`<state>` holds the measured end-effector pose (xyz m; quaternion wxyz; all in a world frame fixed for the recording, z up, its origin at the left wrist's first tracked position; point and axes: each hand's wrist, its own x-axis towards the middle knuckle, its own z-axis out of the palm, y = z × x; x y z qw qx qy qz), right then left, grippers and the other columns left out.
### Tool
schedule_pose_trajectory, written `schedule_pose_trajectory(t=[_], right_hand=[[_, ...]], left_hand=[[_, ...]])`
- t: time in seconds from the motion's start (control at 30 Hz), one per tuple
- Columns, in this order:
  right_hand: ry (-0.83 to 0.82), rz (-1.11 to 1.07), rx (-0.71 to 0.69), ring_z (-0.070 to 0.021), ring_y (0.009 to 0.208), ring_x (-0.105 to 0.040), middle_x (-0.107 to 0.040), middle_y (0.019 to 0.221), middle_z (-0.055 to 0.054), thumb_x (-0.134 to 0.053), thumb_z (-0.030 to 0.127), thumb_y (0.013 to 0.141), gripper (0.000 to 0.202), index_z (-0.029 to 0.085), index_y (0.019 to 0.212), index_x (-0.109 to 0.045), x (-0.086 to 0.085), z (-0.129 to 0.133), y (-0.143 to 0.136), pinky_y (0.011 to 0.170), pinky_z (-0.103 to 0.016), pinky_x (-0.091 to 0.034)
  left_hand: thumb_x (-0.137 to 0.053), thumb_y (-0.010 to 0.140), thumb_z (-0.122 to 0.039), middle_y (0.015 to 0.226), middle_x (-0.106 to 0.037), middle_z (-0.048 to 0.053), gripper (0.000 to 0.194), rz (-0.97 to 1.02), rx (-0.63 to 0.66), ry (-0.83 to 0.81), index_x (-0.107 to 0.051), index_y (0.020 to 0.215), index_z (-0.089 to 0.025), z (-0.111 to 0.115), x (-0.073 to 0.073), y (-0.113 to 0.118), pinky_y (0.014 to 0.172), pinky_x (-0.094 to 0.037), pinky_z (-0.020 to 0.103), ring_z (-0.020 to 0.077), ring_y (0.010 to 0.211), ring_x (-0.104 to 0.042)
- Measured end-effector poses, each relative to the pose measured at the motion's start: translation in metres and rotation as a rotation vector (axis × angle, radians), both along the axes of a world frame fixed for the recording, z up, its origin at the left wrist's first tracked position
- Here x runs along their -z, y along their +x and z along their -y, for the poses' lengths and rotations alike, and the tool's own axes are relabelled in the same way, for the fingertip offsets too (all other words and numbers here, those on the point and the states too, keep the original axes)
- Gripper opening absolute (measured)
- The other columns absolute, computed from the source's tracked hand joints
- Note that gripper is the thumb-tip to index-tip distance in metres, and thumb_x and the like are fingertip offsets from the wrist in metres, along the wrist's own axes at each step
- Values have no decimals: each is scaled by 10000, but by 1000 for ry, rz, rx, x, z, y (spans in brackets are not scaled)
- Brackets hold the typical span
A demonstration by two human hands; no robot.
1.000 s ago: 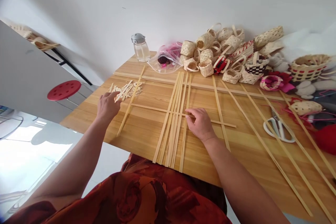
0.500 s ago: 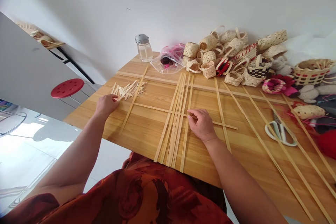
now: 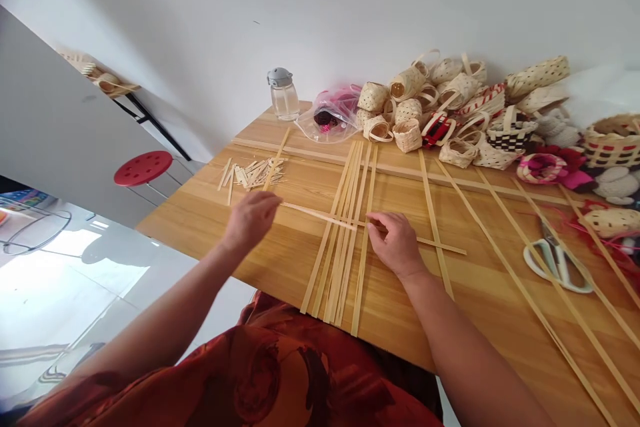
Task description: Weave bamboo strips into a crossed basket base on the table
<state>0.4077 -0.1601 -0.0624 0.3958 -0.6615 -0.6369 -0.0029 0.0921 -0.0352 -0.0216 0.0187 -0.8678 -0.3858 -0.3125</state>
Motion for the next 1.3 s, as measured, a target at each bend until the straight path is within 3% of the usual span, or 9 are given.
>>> schedule_pose_trajectory(t=[0.07,0.17,0.37,0.57,0.77,1.3], right_hand=[[-6,-20,-2,-251,901,-682,-748,963,-69,-603,268,860,196,231,998,-737,1,0,2,791,-422,-581],[-10,-27,-5,-256,897,-685,-750,962,-72,-595,284,863,203,230,996,-739,2,-1,4,795,-427,-580],[-31,-49,28,-259,892,-693,-753,953,-67,-592,327,862,215,236,981,-747,0,0,4,817,-428,-570],[-64,-69,32,-244,905,-688,-751,969,-53,-600,352,859,229,239,989,-750,-1,2,4,830,-391,-561],[-80,-66,39,-250,914,-690,-752,979,-49,-593,380,861,245,246,994,-750,2,0,7,849,-406,-550],[-111,-53,44,-245,915,-687,-746,1002,-31,-584,435,860,264,279,1003,-743,6,1,12,861,-402,-539]], left_hand=[[-476,950,-141,1044,-718,79,280,-109,77,30,-724,1070,-188,12,13,18,844,-534,323,210,937,-641],[-474,952,-122,1020,-717,84,287,-204,73,42,-702,1111,-191,19,21,29,780,-536,337,222,897,-630],[-488,938,-107,1048,-708,70,268,-216,-5,-13,-706,1057,-207,13,23,27,754,-533,318,212,915,-645],[-476,936,-98,1126,-689,52,311,-114,-64,-134,-684,1122,-236,7,33,25,775,-531,254,163,948,-667],[-514,961,-177,1080,-683,57,221,4,-85,-171,-719,1027,-227,7,31,24,802,-526,247,162,940,-664],[-577,929,-154,984,-710,68,197,70,-124,-184,-760,876,-202,-1,32,22,866,-522,276,175,917,-657]])
